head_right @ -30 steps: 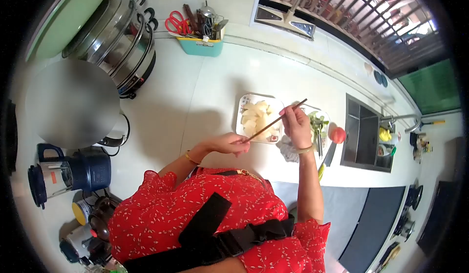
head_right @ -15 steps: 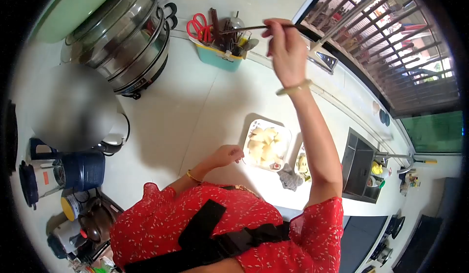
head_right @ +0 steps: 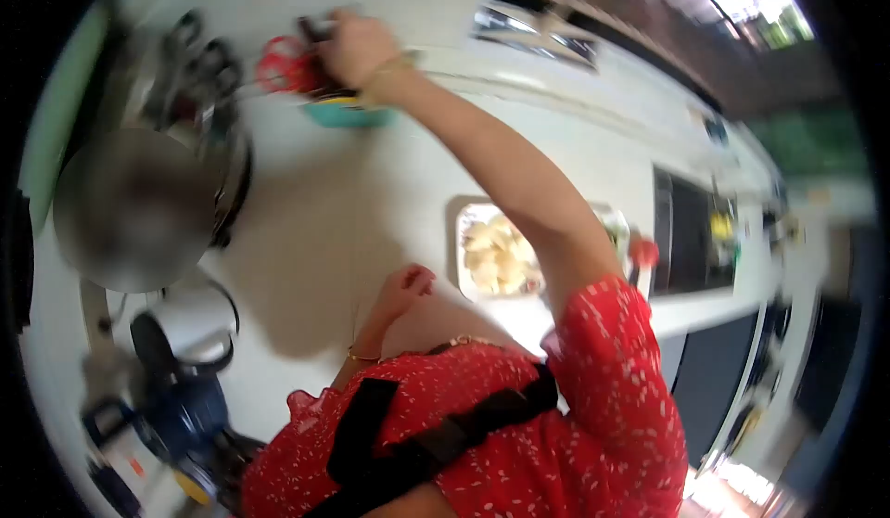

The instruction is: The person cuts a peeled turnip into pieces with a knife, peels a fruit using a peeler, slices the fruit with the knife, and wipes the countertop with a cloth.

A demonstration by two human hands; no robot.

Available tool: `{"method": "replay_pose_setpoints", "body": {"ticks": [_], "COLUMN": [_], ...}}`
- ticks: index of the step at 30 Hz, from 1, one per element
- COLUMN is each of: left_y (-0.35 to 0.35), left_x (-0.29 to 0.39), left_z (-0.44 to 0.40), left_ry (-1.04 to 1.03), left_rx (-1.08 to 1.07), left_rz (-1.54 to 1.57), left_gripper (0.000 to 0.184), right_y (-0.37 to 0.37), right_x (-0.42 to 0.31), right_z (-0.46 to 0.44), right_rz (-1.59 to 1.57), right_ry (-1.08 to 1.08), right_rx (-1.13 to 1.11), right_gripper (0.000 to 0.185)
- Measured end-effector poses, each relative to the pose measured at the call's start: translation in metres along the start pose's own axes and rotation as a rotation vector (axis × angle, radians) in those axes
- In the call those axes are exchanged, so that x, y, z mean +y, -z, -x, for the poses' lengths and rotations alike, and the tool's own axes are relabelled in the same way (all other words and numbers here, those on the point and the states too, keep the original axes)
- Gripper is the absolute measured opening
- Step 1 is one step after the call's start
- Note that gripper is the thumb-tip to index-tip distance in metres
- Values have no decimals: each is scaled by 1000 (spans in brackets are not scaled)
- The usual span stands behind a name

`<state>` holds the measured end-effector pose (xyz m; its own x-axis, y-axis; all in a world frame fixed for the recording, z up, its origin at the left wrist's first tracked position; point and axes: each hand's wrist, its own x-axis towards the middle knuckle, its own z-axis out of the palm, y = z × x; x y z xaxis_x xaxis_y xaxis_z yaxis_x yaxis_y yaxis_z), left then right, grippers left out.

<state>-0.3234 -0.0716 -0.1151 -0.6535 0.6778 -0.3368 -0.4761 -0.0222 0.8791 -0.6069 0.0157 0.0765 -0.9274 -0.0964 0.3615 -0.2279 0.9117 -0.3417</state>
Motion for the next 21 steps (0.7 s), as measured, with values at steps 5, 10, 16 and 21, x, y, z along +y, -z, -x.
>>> {"method": "replay_pose_setpoints", "body": {"ticks": [5, 10, 16, 21], "left_y": [-7, -3, -64, -137], "left_x": [9, 29, 48, 28], "left_z": [-9, -10, -37, -67], "left_ry": [52, 28, 20, 14], "left_rx": [-63, -96, -179, -238], "left_rz": [102, -120, -161, -202], "left_gripper": [12, 15, 19, 16], "right_y": [52, 103, 186, 212], "right_x": [-14, 12, 109, 195], "right_z": [60, 180, 372, 515], "right_rz": [-259, -355, -154, 53], "right_ry": [25, -168, -821, -987], "right_rx": [66, 100, 187, 356], "right_gripper": [22, 16, 14, 16]}}
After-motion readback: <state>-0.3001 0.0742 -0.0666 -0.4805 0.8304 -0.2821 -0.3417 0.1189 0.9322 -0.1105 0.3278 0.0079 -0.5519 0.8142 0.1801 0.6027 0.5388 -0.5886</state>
